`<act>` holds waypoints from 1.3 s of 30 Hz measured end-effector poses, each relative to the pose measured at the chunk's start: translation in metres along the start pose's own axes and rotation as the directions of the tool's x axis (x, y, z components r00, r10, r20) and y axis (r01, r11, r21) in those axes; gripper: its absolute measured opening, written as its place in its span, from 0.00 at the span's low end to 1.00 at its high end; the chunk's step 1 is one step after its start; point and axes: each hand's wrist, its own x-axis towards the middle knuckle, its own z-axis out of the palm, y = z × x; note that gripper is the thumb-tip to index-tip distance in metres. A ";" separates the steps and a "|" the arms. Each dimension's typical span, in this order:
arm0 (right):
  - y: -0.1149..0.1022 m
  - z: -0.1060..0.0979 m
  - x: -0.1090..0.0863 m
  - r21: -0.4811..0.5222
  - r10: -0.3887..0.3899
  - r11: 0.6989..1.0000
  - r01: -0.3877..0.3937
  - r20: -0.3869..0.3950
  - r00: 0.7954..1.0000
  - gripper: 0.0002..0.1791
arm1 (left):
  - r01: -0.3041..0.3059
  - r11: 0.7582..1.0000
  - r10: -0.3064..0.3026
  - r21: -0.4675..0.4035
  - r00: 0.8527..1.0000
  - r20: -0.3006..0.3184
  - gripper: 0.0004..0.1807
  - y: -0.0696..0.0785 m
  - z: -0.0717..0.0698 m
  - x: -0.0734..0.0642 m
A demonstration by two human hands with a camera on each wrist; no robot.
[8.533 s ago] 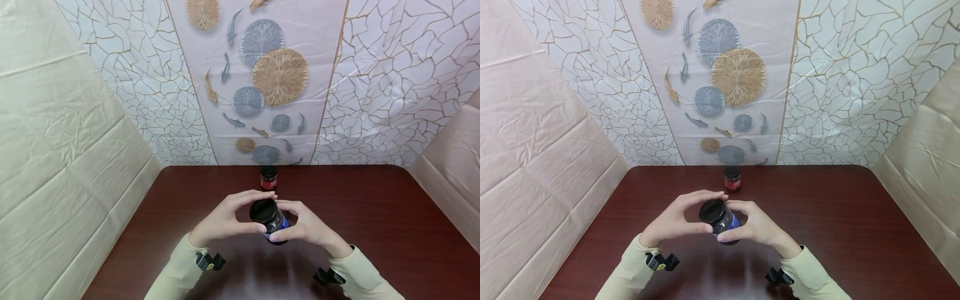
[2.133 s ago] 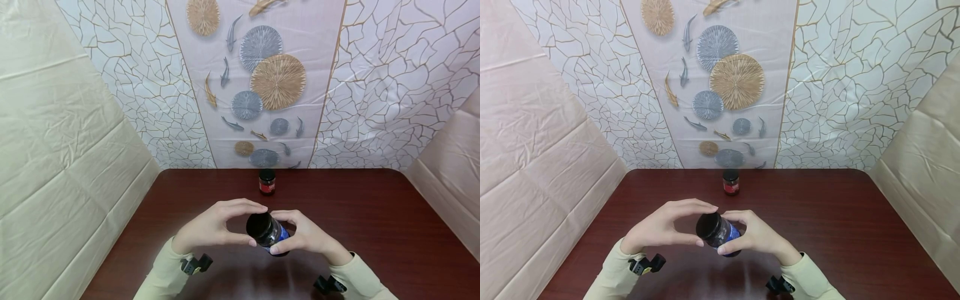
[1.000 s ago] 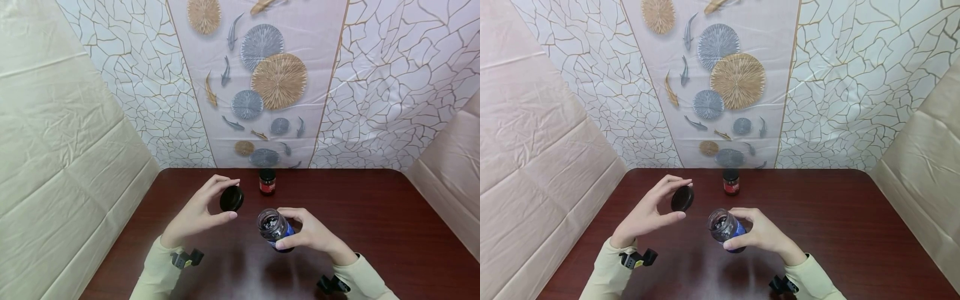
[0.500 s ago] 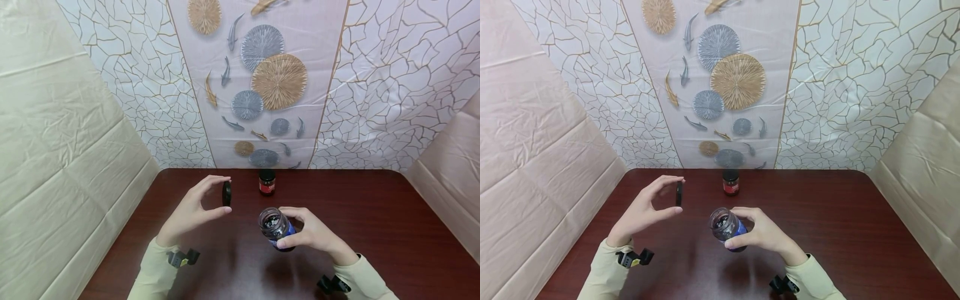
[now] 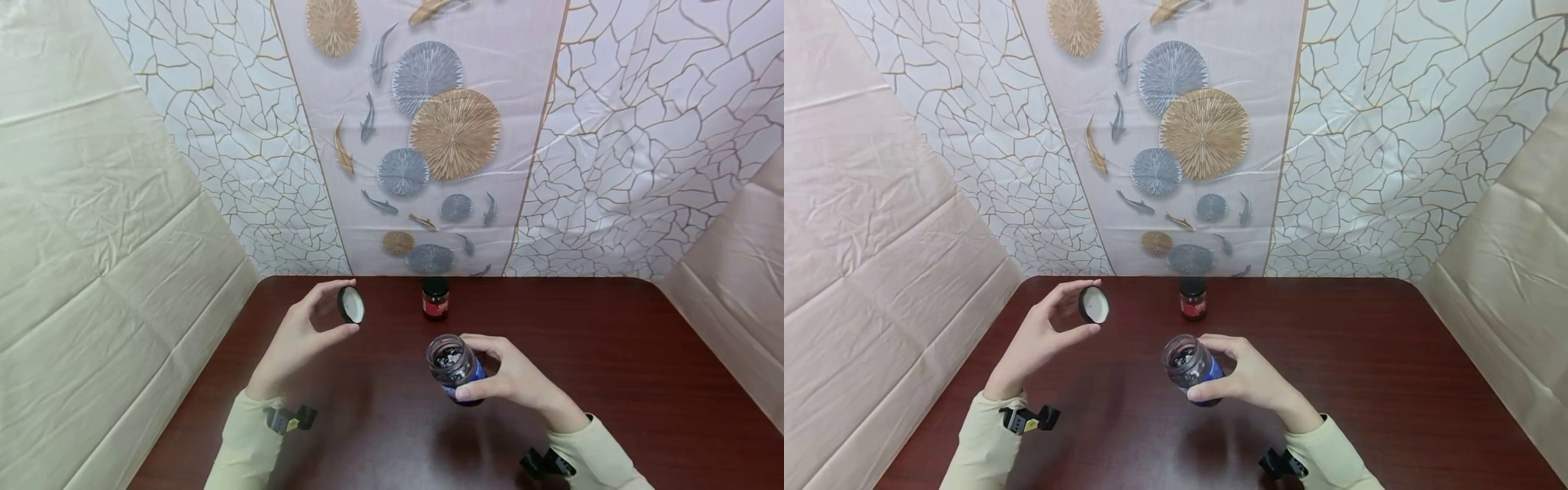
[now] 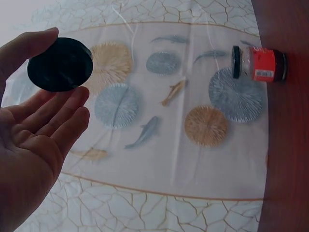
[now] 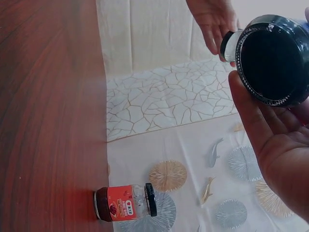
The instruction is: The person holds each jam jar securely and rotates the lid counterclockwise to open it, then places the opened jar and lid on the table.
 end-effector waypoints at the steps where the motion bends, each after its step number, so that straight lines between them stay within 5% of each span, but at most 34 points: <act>1: 0.000 0.000 0.000 -0.002 0.000 1.000 0.000 -0.005 1.000 0.25 | 0.010 1.000 -0.010 -0.002 1.000 -0.015 0.36 -0.002 -0.001 0.000; 9: 0.002 -0.001 -0.002 0.009 0.003 1.000 -0.003 -0.019 1.000 0.25 | 0.092 0.996 -0.089 0.023 0.990 -0.113 0.37 -0.020 -0.007 -0.002; 26: 0.006 -0.007 -0.010 0.016 0.027 1.000 -0.026 -0.052 0.998 0.27 | 0.194 0.972 -0.169 0.136 0.970 -0.177 0.36 -0.063 -0.017 -0.011; 32: 0.005 -0.009 -0.010 -0.021 0.023 0.999 -0.024 -0.068 0.997 0.27 | 0.271 0.947 -0.236 0.171 0.951 -0.200 0.40 -0.079 -0.021 -0.011; 39: 0.004 -0.011 -0.009 -0.033 0.038 0.999 -0.041 -0.082 0.996 0.28 | 0.377 0.888 -0.336 0.263 0.923 -0.188 0.42 -0.102 -0.023 -0.012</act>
